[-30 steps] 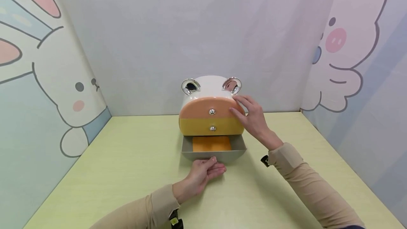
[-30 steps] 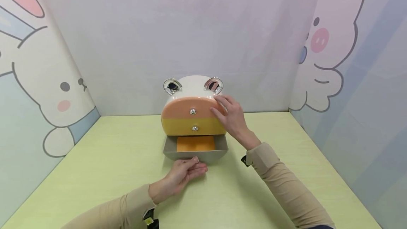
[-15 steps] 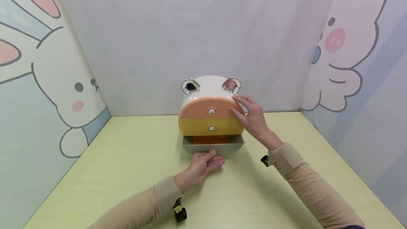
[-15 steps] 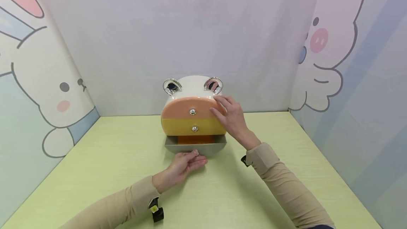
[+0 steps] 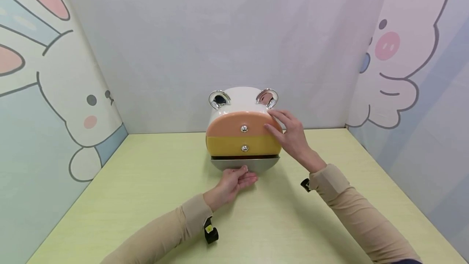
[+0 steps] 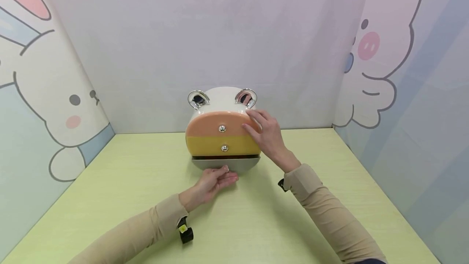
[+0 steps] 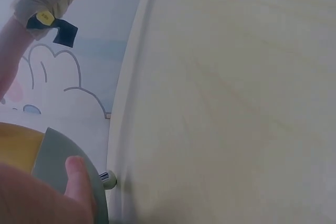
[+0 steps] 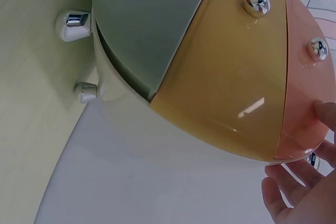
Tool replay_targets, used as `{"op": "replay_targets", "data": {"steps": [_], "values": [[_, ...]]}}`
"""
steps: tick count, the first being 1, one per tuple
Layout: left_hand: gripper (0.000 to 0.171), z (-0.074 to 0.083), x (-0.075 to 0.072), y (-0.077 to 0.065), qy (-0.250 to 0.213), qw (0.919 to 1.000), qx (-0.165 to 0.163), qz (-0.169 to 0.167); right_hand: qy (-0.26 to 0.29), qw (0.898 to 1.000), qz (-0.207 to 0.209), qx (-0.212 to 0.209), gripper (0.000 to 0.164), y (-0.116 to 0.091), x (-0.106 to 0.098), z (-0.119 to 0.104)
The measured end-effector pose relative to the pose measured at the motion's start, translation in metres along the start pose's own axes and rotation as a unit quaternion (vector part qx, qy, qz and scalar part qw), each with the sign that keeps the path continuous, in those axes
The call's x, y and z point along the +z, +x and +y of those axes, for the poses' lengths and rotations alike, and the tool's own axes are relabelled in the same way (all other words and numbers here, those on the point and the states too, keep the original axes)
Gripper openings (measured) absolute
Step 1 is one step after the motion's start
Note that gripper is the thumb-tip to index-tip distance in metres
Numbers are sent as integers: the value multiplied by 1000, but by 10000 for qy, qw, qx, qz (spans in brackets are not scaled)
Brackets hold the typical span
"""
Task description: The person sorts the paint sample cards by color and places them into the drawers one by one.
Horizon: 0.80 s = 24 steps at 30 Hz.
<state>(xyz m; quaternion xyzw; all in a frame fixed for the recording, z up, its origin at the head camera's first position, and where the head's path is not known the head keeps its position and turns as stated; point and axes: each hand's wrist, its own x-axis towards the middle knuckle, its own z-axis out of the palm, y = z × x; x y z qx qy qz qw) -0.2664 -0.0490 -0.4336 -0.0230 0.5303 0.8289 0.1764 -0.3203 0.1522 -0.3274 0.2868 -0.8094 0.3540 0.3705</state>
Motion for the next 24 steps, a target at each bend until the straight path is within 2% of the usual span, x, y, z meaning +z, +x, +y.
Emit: {"op": "replay_targets", "data": {"steps": [14,24], "values": [[30,5,-1,14,-144,9998,-5,123,-4,10000,39,21,42,1,0,1],[32,7,-4,18,-14,10000,-8,68,-17,10000,20,63,43,1,1,1]]}}
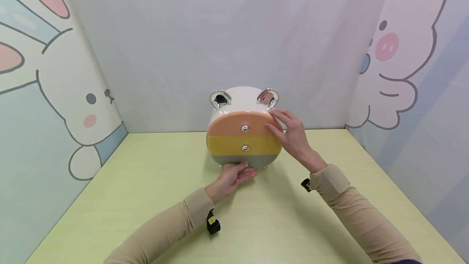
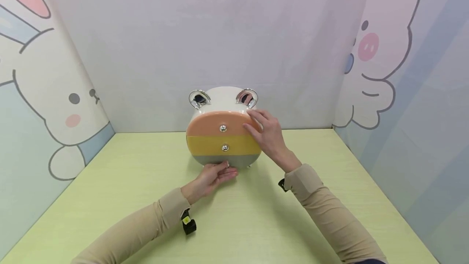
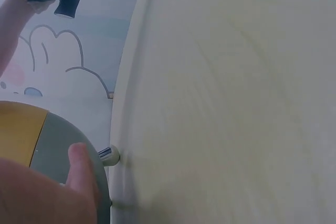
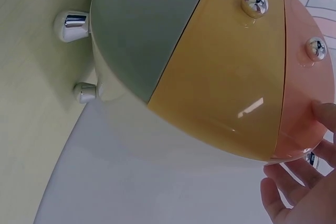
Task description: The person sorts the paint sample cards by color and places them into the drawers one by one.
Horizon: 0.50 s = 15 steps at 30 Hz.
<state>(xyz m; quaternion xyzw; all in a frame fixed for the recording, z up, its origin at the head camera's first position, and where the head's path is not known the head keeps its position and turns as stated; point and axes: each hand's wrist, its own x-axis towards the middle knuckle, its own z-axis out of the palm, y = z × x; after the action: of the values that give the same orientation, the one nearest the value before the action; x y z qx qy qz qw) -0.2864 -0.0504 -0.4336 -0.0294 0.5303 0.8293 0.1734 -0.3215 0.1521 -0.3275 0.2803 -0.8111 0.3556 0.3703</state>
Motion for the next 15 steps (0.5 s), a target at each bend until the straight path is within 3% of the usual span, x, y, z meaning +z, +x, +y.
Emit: {"op": "replay_targets", "data": {"steps": [5,8,10,12,13,15], "values": [[38,0,-3,-4,403,9990,-106,-179,-47,9997,-212,-102,44,0,-6,0],[41,4,-7,-10,1048,9919,-358,-624,-150,9988,-437,-187,46,-2,-14,-2],[40,15,-12,-18,1818,9755,-460,-1152,-262,9979,-555,-220,48,-4,-20,-4],[36,31,-17,-27,2619,9487,-352,-1735,-424,9971,-560,-298,49,-5,-27,-5],[34,41,-20,-33,3001,9333,-167,-1965,-516,9966,-545,-350,50,-5,-31,-6],[34,65,-24,-44,3699,9023,505,-2154,-706,9951,-477,-493,52,-5,-39,-8]]}}
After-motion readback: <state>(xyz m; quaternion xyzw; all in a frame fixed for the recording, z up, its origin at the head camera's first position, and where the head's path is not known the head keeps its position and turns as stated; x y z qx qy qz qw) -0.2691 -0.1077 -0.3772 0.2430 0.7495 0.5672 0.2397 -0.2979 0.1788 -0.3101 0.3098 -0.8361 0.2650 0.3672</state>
